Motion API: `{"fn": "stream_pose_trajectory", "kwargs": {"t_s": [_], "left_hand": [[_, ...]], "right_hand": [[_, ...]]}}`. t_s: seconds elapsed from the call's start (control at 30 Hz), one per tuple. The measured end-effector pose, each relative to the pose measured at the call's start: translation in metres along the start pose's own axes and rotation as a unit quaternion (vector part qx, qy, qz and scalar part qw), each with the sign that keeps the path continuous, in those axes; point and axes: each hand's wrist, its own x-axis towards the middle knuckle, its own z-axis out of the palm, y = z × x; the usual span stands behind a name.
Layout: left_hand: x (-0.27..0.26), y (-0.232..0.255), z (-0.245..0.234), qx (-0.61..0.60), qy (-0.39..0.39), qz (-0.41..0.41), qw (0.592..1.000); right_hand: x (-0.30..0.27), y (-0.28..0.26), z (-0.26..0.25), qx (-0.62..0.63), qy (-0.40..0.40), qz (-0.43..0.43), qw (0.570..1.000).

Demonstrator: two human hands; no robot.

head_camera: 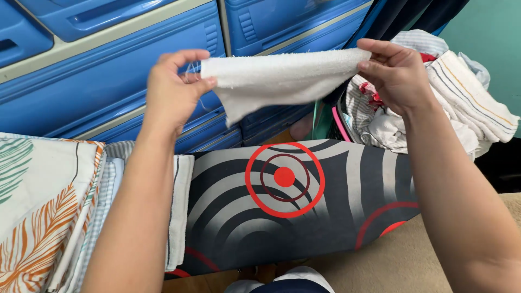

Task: The person folds multiple white towels with colored stripes on a patterned cushion. They smooth each towel, fold it into a compact rectangle, and place it on a growing stack to the left.

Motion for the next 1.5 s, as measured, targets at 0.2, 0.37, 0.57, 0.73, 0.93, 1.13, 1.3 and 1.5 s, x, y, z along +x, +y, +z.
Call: {"fn": "stream_pose_trajectory", "kwargs": {"t_s": [0.2, 0.37, 0.57, 0.73, 0.93, 1.13, 1.3, 1.5], "left_hand": [[-0.071, -0.035, -0.018, 0.201, -0.039, 0.147, 0.968], [-0.183, -0.117, 0.005, 0.222, -0.059, -0.037, 0.973], [-0.253, -0.160, 0.008, 0.201, -0.104, -0.186, 0.956], [-0.278, -0.153, 0.000, 0.220, -0.208, -0.226, 0.926], [-0.215, -0.157, 0.018, 0.267, -0.071, -0.172, 0.945], [-0.137, -0.185, 0.058, 0.366, -0.014, -0.246, 0.897], [-0.147, -0.190, 0.058, 0.335, -0.008, -0.170, 0.927], [-0.172, -0.176, 0.038, 0.126, 0.001, -0.160, 0.979]], "right_hand": [[-0.086, 0.025, 0.001, -0.475, 0.057, -0.091, 0.874], [-0.194, 0.107, 0.027, -0.461, -0.010, 0.069, 0.885], [-0.249, 0.147, 0.030, -0.511, -0.010, 0.134, 0.849], [-0.267, 0.139, 0.018, -0.494, -0.148, 0.185, 0.837], [-0.206, 0.159, 0.028, -0.430, -0.040, 0.150, 0.889], [-0.122, 0.203, 0.047, -0.477, 0.080, 0.143, 0.863], [-0.136, 0.194, 0.036, -0.352, 0.061, 0.167, 0.919], [-0.150, 0.176, 0.019, -0.100, 0.065, 0.139, 0.983]]}}
